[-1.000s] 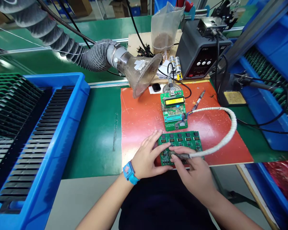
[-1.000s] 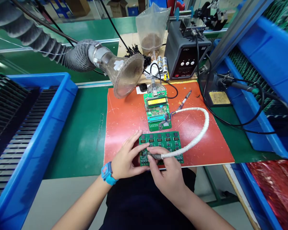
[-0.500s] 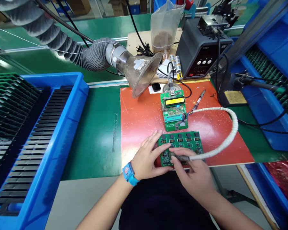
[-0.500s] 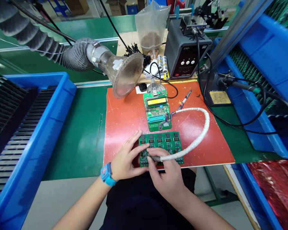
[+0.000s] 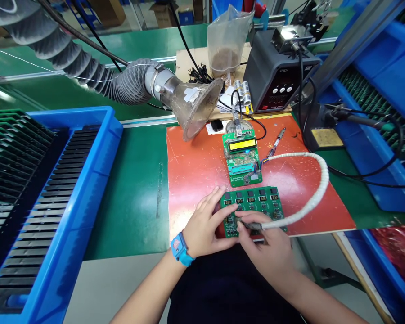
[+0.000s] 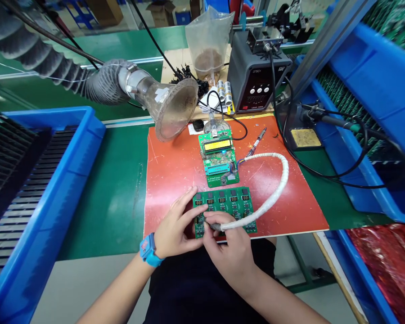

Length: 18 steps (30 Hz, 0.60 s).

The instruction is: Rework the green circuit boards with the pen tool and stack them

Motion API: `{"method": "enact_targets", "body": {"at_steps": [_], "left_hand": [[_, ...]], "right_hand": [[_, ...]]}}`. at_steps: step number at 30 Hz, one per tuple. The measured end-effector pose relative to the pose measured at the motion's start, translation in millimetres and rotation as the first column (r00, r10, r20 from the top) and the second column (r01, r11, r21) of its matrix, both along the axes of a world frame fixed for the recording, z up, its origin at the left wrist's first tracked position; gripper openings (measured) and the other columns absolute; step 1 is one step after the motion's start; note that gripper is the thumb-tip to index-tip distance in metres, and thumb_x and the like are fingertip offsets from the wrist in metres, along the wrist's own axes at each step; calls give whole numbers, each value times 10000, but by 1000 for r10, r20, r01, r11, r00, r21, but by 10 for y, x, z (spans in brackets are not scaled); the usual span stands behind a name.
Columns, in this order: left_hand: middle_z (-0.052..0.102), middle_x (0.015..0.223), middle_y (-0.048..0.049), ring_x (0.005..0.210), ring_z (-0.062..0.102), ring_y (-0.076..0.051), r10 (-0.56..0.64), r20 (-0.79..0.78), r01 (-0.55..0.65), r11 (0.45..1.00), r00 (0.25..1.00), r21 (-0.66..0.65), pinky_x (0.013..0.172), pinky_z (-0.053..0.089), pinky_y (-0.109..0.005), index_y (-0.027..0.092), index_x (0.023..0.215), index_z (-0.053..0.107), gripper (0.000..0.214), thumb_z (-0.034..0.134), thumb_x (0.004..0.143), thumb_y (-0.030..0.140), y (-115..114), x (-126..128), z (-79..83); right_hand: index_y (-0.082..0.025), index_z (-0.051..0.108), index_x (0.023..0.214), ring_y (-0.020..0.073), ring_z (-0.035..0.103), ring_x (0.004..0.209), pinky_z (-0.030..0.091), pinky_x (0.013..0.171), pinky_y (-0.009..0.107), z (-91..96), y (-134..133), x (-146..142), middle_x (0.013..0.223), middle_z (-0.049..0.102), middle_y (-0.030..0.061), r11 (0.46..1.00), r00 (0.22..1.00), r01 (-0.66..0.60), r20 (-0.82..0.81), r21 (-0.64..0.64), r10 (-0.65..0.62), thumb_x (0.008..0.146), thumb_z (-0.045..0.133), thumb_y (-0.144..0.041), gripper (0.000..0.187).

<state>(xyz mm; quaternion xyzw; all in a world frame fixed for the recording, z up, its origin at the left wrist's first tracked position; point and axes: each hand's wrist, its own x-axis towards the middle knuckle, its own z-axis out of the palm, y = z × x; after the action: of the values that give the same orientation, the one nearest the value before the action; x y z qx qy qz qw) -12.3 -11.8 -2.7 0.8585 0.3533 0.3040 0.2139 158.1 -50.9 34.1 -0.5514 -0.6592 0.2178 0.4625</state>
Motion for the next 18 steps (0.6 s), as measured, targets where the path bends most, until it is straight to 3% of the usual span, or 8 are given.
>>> {"method": "enact_targets", "body": {"at_steps": [12, 18], "left_hand": [[233, 1562, -154, 1421, 285, -366, 6, -8, -6, 1000, 1000, 6, 1075, 383, -569, 223, 1366, 435, 686, 706, 769, 426, -5, 0, -5], [239, 1558, -157, 1415, 298, -366, 4, -7, -4, 1000, 1000, -3, 1068, 390, -576, 224, 1365, 433, 680, 704, 774, 425, -3, 0, -1]], "right_hand": [[-226, 557, 1002, 200, 688, 912, 607, 727, 303, -41, -20, 39, 970, 686, 69, 999, 999, -47, -22, 0, 47, 885, 554, -122, 157], [-228, 555, 1001, 198, 684, 914, 605, 682, 282, -45, -21, 44, 972, 679, 70, 998, 998, -52, -24, -20, 52, 893, 547, -135, 143]]}}
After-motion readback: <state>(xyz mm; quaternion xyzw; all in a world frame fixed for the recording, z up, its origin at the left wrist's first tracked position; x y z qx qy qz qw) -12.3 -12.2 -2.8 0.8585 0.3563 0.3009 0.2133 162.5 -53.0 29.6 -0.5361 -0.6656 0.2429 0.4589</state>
